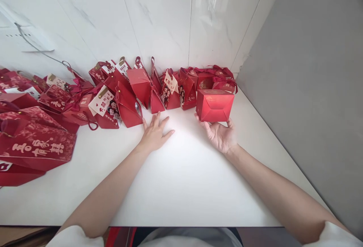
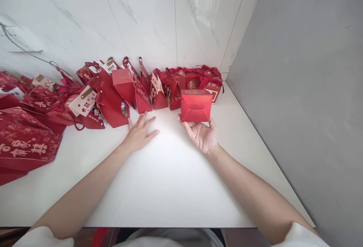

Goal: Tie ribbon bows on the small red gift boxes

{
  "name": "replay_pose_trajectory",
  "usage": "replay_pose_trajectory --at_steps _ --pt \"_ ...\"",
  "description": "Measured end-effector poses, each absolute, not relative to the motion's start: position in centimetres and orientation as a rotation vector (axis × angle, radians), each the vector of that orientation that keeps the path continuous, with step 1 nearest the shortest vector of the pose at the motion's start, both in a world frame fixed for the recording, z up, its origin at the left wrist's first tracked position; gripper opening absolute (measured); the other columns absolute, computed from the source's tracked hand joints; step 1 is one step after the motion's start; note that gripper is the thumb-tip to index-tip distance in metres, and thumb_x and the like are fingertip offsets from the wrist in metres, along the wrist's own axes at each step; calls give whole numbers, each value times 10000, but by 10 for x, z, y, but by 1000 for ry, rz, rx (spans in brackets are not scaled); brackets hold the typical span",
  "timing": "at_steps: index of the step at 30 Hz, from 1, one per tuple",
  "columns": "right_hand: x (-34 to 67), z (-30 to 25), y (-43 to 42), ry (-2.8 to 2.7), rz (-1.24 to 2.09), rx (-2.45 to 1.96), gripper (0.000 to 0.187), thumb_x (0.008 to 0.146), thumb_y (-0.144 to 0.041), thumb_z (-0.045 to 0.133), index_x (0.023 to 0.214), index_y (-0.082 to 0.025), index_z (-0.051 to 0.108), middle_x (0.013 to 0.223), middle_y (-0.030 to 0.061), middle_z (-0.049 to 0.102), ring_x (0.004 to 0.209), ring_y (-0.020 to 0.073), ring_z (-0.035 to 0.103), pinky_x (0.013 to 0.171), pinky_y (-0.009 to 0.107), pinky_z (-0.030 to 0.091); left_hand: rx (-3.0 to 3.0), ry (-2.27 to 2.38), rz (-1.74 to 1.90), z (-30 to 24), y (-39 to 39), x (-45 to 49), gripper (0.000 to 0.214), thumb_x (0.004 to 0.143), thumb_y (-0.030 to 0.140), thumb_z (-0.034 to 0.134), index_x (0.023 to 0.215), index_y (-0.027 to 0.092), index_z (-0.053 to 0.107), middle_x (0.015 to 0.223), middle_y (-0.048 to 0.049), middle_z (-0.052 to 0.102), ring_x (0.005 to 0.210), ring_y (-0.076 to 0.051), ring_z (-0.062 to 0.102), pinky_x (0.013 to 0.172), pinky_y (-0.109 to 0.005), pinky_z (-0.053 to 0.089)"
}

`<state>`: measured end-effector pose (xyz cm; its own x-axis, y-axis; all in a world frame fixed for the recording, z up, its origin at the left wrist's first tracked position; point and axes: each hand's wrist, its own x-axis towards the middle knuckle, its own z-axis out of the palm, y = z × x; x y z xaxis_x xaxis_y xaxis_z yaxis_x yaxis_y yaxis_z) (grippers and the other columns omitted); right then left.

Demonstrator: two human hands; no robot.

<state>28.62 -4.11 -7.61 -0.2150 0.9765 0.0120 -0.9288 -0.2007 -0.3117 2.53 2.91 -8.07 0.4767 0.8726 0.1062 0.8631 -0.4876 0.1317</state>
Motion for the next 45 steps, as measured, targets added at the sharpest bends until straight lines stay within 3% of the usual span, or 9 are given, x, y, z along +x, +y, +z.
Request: replay_pose_trajectory --at_steps 5,9,20,24,27,30,37,42,45 --pt "283 -75 -43 -392 1733 -299 541 841 -482 370 1282 -179 452 1333 140 559 1284 219 517 894 403 587 2656 1640 224 -81 30 24 714 895 660 339 1461 225 360 1569 -182 254 1445 -343 245 1089 -628 217" --pt "284 -74 -42 -299 1730 -287 546 852 -474 353 1294 -164 436 1325 151 559 1250 205 548 879 357 594 2732 1616 280 -77 29 24 722 874 671 381 1432 214 408 1560 -150 296 1372 -354 359 1018 -574 314" --pt "287 -80 -37 -208 1735 -178 514 875 -452 424 1302 -166 431 1267 157 584 1199 212 585 887 379 590 2734 1443 588 -77 27 23 614 835 540 568 1349 207 519 1461 -140 467 1168 -381 555 991 -559 348" --pt "287 -82 -35 -310 1702 -251 496 877 -510 464 1267 -203 481 1200 135 631 1133 242 625 866 432 592 2229 1285 1085 -82 36 20 333 803 331 658 1112 207 656 1245 -103 638 1025 -249 664 991 -446 453" --pt "287 -84 -35 -401 1696 -342 520 860 -578 481 1232 -217 524 1144 117 660 1053 257 659 863 450 585 1708 1225 1257 -85 46 17 306 686 312 776 944 170 694 964 -81 725 835 -206 704 881 -394 542" --pt "287 -87 -35 -456 1700 -404 509 855 -603 482 1193 -230 559 1089 85 684 956 234 682 869 424 580 1502 1210 1270 -85 50 15 302 617 337 830 834 156 726 862 -76 743 836 -212 703 865 -382 554" --pt "279 -88 -37 -603 1549 -567 390 861 -513 562 1173 -279 575 1147 33 673 958 207 674 841 394 594 1628 1161 1297 -80 46 15 248 692 362 783 861 182 766 887 -64 745 853 -201 694 849 -345 553" --pt "271 -91 -39 -802 1248 -790 459 828 -415 659 1256 -333 513 1315 17 567 1092 208 624 902 416 566 1809 1255 1273 -76 41 15 311 863 398 596 1055 190 724 880 -42 719 612 -144 674 705 -325 554" --pt "267 -94 -40 -940 1082 -937 672 781 -415 721 1369 -341 405 1382 64 496 1165 228 571 951 443 522 2005 1318 1371 -70 33 18 301 927 365 494 1081 205 697 981 -52 715 887 -189 694 883 -365 514"
